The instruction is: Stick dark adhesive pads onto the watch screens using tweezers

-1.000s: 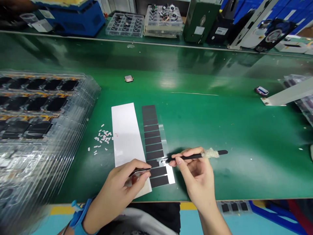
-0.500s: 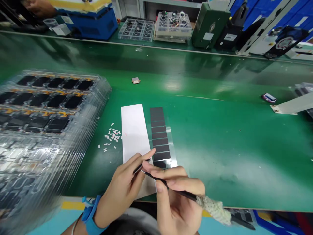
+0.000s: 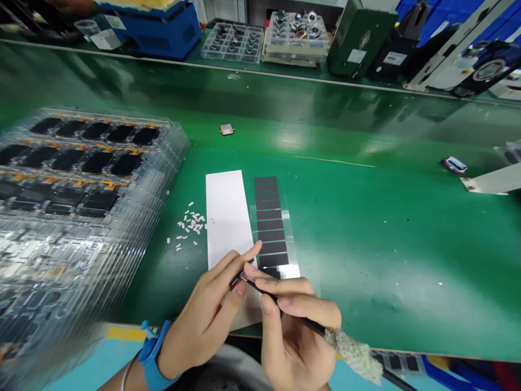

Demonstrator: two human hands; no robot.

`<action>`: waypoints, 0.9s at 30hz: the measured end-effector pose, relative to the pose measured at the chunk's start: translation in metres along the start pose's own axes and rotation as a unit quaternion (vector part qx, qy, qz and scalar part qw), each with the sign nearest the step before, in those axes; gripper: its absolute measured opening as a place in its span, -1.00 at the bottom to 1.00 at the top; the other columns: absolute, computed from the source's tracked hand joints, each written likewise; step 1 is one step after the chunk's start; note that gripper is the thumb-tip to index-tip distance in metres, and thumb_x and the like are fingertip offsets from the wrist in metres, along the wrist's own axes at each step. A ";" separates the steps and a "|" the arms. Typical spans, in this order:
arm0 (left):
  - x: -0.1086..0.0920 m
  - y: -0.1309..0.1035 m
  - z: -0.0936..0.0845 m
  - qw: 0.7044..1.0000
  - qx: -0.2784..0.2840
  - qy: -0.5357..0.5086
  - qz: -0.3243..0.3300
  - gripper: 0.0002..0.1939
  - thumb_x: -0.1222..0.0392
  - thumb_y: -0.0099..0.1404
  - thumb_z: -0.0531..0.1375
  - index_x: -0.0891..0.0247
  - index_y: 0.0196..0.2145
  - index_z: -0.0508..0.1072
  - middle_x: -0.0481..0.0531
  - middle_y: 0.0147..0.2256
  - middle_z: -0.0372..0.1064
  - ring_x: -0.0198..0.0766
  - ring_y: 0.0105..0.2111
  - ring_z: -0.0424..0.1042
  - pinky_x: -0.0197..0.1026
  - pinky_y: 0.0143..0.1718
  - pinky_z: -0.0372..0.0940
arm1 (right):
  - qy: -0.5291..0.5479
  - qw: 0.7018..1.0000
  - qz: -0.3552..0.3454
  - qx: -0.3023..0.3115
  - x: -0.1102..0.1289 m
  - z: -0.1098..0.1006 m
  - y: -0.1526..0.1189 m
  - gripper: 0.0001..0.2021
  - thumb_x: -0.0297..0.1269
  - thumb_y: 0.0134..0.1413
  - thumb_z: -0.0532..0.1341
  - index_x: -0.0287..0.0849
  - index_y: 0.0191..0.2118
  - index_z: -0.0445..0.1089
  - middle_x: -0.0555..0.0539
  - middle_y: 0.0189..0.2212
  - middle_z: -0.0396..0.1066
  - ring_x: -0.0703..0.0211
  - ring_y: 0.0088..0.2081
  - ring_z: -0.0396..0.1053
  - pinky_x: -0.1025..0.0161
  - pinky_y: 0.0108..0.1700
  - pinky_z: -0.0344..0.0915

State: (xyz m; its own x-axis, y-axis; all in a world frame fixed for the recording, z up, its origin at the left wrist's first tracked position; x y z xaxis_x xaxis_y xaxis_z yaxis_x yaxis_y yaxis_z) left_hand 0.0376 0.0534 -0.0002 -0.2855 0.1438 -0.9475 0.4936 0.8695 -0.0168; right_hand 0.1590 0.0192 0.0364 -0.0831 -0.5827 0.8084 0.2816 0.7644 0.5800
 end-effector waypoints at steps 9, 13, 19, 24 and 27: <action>-0.002 -0.003 -0.002 1.000 -0.004 -0.010 0.007 -0.50 0.18 0.52 -0.10 0.01 0.37 0.02 0.02 -0.19 0.26 -0.19 -0.19 0.34 -0.12 -0.14 0.27 | -0.010 1.000 -0.009 0.014 0.001 0.001 0.001 -0.48 -0.92 -0.09 0.01 -0.27 -0.07 0.21 -0.11 -0.17 0.48 0.05 -0.08 0.54 0.03 -0.07 0.62; -0.002 -0.002 -0.002 1.000 -0.003 0.000 0.008 -0.50 0.19 0.53 -0.12 0.00 0.37 0.02 0.02 -0.20 0.27 -0.20 -0.22 0.34 -0.12 -0.16 0.28 | -0.015 1.000 -0.021 0.008 0.003 0.001 0.000 -0.47 -0.93 -0.11 0.01 -0.28 -0.07 0.22 -0.12 -0.17 0.48 0.08 -0.14 0.55 -0.01 -0.08 0.61; -0.004 -0.001 -0.003 1.000 -0.002 0.005 0.015 -0.52 0.20 0.52 -0.13 0.06 0.35 0.07 0.03 -0.20 0.27 -0.20 -0.20 0.34 -0.14 -0.14 0.29 | -0.028 0.999 -0.030 -0.010 0.004 0.000 -0.002 -0.49 -0.92 -0.10 0.02 -0.28 -0.09 0.22 -0.10 -0.19 0.49 0.10 -0.17 0.55 0.01 -0.13 0.63; -0.005 -0.003 -0.004 1.000 -0.003 0.003 0.022 -0.51 0.19 0.52 -0.14 0.09 0.36 0.05 0.05 -0.16 0.29 -0.19 -0.16 0.34 -0.15 -0.11 0.30 | -0.026 0.999 -0.020 0.003 0.004 0.003 -0.001 -0.52 -0.89 -0.08 0.07 -0.25 -0.10 0.26 -0.09 -0.19 0.50 0.09 -0.15 0.55 -0.02 -0.08 0.62; -0.005 -0.003 -0.003 1.000 -0.002 0.001 0.021 -0.51 0.17 0.52 -0.14 0.07 0.36 0.04 0.05 -0.15 0.29 -0.18 -0.13 0.34 -0.14 -0.09 0.30 | -0.032 0.999 -0.026 -0.005 0.004 0.002 -0.001 -0.52 -0.89 -0.08 0.07 -0.27 -0.10 0.27 -0.10 -0.19 0.50 0.09 -0.16 0.55 0.01 -0.10 0.63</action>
State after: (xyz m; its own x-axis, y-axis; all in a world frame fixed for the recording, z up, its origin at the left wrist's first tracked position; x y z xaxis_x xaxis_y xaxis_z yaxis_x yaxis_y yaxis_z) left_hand 0.0345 0.0514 0.0054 -0.2663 0.1815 -0.9466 0.5017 0.8647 0.0246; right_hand 0.1564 0.0167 0.0387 -0.1587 -0.6026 0.7821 0.2851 0.7304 0.6206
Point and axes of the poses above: each hand's wrist, its own y-axis towards the middle knuckle, its own z-axis out of the palm, x = y × z, the point moved 6 cm from there along y, towards the middle knuckle
